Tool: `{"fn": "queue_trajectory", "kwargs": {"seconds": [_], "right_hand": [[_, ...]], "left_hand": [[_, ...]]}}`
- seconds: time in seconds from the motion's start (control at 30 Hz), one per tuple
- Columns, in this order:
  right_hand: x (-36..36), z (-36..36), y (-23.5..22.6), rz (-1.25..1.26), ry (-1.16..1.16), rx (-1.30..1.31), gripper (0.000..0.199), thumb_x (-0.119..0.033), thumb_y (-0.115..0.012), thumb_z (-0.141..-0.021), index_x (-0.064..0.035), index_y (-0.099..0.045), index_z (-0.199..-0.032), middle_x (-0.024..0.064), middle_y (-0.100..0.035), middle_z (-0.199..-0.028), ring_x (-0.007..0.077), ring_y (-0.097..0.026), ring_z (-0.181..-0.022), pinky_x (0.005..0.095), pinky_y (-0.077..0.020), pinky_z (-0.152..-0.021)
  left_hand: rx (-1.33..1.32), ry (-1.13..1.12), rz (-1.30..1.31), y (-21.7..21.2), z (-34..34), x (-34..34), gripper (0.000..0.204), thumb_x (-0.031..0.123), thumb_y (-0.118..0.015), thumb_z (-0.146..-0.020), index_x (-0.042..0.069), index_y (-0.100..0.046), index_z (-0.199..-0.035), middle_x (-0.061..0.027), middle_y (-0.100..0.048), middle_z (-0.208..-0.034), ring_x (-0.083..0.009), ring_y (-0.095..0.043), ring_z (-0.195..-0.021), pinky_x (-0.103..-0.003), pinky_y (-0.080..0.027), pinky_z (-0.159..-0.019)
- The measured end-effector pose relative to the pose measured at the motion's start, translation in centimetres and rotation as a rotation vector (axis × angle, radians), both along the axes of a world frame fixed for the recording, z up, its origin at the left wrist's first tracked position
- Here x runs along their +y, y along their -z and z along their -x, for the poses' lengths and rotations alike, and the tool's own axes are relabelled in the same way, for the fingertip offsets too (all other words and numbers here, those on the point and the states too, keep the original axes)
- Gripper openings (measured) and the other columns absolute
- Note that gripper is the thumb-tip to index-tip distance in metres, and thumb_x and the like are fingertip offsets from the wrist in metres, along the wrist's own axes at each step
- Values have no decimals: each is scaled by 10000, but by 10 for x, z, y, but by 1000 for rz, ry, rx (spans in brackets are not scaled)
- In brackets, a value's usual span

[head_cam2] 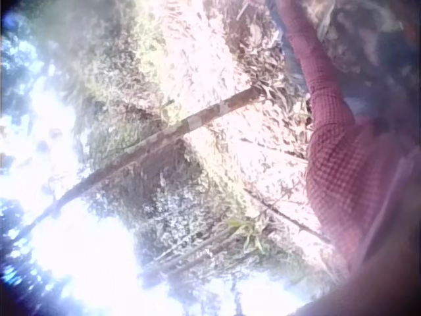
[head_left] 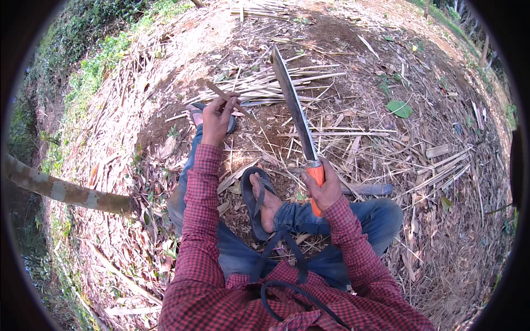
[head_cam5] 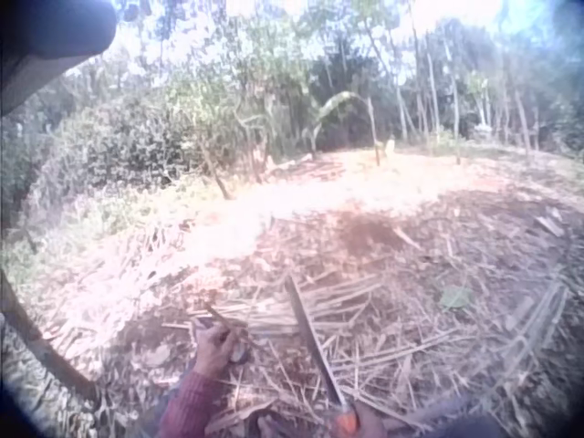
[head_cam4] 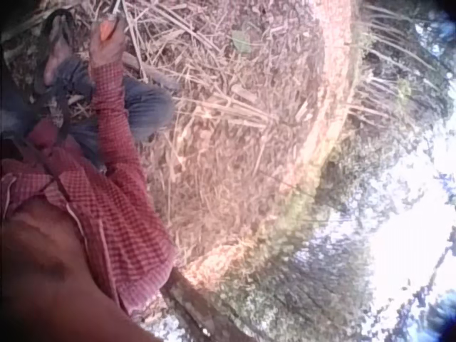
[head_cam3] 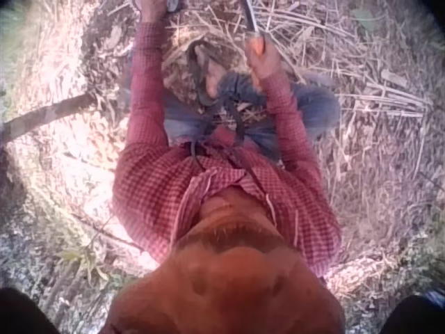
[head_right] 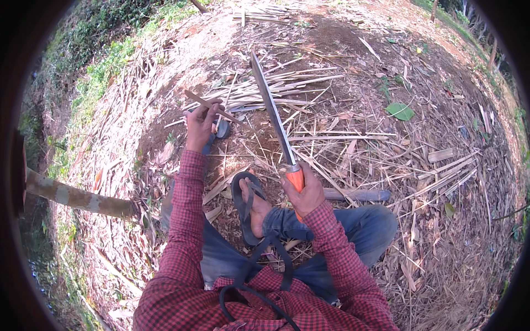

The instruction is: The person sits on the ground in a wooded area and uses a machete to split long bamboo stalks into thin strips. They hold the stalks with one hand and strike them with the machete in the other, occasionally adjusting the pieces and discarding offcuts.

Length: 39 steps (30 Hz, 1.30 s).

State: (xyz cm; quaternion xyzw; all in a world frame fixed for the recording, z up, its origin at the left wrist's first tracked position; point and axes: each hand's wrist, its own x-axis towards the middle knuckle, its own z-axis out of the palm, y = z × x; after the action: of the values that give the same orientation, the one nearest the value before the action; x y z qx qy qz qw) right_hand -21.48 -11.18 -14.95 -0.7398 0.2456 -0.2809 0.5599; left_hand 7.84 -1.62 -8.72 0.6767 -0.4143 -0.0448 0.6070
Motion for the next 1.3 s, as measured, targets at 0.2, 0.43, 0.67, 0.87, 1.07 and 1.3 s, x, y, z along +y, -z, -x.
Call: {"fn": "queue_trajectory", "kwargs": {"seconds": [0.2, 0.43, 0.67, 0.87, 1.07, 1.3], "right_hand": [[-3, -6, -25, 30, -46, 63, 427, -176, -639, -727, -10, -488, -1090, 146, -603, -802, 286, -622, -720, 356, -481, -656], [4, -3, -33, -160, -77, 49, 411, -214, -657, -742, 25, -505, -1041, 138, -601, -794, 230, -610, -731, 342, -470, -673], [4, -7, -72, 126, -91, -33, 423, -311, -640, -789, 10, -518, -1035, 135, -610, -707, 265, -635, -648, 333, -485, -587], [1, -42, -110, 172, -182, -90, 415, -328, -624, -798, -9, -518, -1041, 159, -599, -716, 292, -629, -660, 349, -477, -588], [-6, -39, -70, -152, -186, 9, 379, -310, -631, -806, 6, -518, -983, 64, -553, -659, 140, -581, -560, 285, -446, -497], [-6, -3, -36, 411, 113, -2, 377, -292, -666, -754, -23, -529, -978, 85, -574, -639, 226, -606, -560, 331, -472, -523]], "left_hand": [[54, -19, -154, 3, 17, 1, 231, 141, -546, -890, -24, -597, -1043, -68, -652, -873, -110, -598, -813, -227, -478, -712], [205, 8, 92, 55, 10, -1, 213, 113, -525, -897, -27, -569, -1052, -88, -646, -912, -142, -609, -875, -252, -497, -759], [22, 0, -35, 53, 22, -5, 169, 103, -543, -882, -28, -599, -974, -79, -659, -831, -120, -617, -764, -253, -491, -691], [6, -6, -108, 54, 23, -6, 177, 105, -534, -884, -19, -594, -995, -86, -661, -841, -130, -620, -819, -257, -485, -716], [169, -3, -50, 83, 14, 8, 228, 129, -508, -900, -3, -572, -1074, -88, -646, -911, -130, -601, -840, -254, -475, -726], [147, -122, -265, 103, 22, -5, 287, 254, -435, -930, 22, -582, -1014, -106, -615, -760, -142, -566, -669, -292, -437, -592]]}}
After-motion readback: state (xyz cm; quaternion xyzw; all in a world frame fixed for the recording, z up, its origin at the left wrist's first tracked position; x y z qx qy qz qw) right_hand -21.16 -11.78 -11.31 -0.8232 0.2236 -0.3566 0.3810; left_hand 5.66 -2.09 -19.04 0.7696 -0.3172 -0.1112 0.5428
